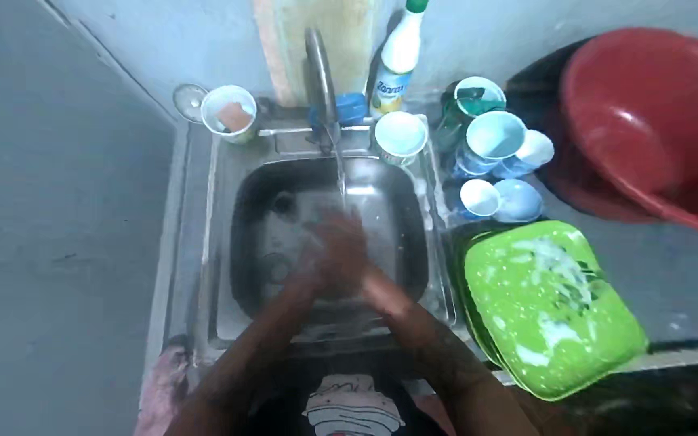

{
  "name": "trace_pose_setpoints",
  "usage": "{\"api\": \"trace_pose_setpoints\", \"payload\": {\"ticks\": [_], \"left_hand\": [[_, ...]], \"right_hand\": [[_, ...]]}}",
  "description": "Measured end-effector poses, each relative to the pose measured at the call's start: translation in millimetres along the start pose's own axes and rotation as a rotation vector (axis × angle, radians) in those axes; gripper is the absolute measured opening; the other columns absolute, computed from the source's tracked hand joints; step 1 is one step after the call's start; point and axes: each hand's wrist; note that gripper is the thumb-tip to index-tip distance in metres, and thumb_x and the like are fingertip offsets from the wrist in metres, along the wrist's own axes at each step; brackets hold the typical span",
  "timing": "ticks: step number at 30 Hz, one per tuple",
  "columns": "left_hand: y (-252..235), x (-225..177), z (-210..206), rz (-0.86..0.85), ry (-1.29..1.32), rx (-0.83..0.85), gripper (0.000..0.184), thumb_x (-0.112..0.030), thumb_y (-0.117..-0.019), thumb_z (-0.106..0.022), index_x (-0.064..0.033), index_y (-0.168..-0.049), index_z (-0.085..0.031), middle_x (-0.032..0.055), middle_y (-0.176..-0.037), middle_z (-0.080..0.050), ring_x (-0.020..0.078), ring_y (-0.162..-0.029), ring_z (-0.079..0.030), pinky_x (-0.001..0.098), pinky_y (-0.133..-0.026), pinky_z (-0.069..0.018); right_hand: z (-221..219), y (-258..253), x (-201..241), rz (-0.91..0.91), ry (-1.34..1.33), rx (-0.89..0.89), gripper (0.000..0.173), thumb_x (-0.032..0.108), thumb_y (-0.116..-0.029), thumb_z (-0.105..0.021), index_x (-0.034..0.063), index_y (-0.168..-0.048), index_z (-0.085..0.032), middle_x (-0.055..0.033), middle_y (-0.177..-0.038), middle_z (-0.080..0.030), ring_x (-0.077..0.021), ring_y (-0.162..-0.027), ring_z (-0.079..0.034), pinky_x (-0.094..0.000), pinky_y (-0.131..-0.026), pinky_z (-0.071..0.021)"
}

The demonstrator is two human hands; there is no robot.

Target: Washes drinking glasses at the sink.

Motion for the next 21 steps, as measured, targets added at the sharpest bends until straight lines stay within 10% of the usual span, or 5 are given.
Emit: {"api": "trace_pose_setpoints", "payload": {"ticks": [6,9,13,17,21], "left_hand": [[14.0,6.3,-4.0,0.293,0.648,0.346,0.06,-0.066,-0.0979,-0.037,-0.0115,-0.104,-0.062,0.0089,-0.082,-0.066,0.0203,-0.069,-0.067,0.0352,-0.062,-0.0609],[29.0,0.0,-13.6,0.057,0.07,0.25,0.025,-0.019,-0.1073,-0.038,-0.0083,-0.123,-0.053,0.0097,-0.094,-0.066,0.0176,-0.08,-0.068,0.034,-0.07,-0.06],[18.0,3.0,-16.3,-0.234,-0.434,0.261,0.081,0.006,-0.0864,-0.07,-0.0049,-0.155,-0.028,0.0168,-0.125,-0.06,0.0183,-0.104,-0.064,0.0353,-0.088,-0.056],[19.5,1.1,-17.7,0.034,0.205,0.223,0.024,-0.03,-0.1055,-0.04,-0.0116,-0.113,-0.054,0.0075,-0.083,-0.066,0.0206,-0.073,-0.069,0.0402,-0.066,-0.0615],[17.0,-5.2,-21.9,0.109,0.324,0.098,0.046,-0.05,-0.1063,-0.04,-0.016,-0.136,-0.048,0.0114,-0.114,-0.06,0.0262,-0.1,-0.063,0.0477,-0.084,-0.0569]], "right_hand": [[30.2,13.4,-25.8,-0.592,-0.862,-0.357,0.034,0.03,-0.1036,-0.06,0.0125,-0.133,-0.063,-0.0075,-0.105,-0.071,-0.0107,-0.081,-0.066,-0.0315,-0.071,-0.0579],[51.7,3.6,-24.3,-0.605,-0.587,-0.273,0.038,0.021,-0.0983,-0.068,0.0013,-0.131,-0.063,-0.016,-0.111,-0.071,-0.0196,-0.098,-0.069,-0.039,-0.09,-0.0571],[75.2,-8.9,-5.1,-0.535,-0.218,0.012,0.049,0.039,-0.0988,-0.064,0.0015,-0.131,-0.064,-0.0251,-0.112,-0.071,-0.0423,-0.106,-0.069,-0.0643,-0.09,-0.0513],[84.1,-11.7,-14.5,-0.435,-0.686,-0.399,0.024,0.021,-0.096,-0.07,-0.0023,-0.101,-0.07,-0.0098,-0.088,-0.07,-0.0141,-0.08,-0.067,-0.0351,-0.078,-0.0583],[73.2,-2.7,6.7,-0.342,-0.539,-0.248,0.032,0.021,-0.0951,-0.072,-0.0058,-0.112,-0.07,-0.0192,-0.113,-0.069,-0.0261,-0.103,-0.068,-0.0435,-0.094,-0.0556]]}}
Point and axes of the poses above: each hand's wrist, its own y-axis away from the middle knuckle, its own z-axis out of the back of the hand, x = y × z
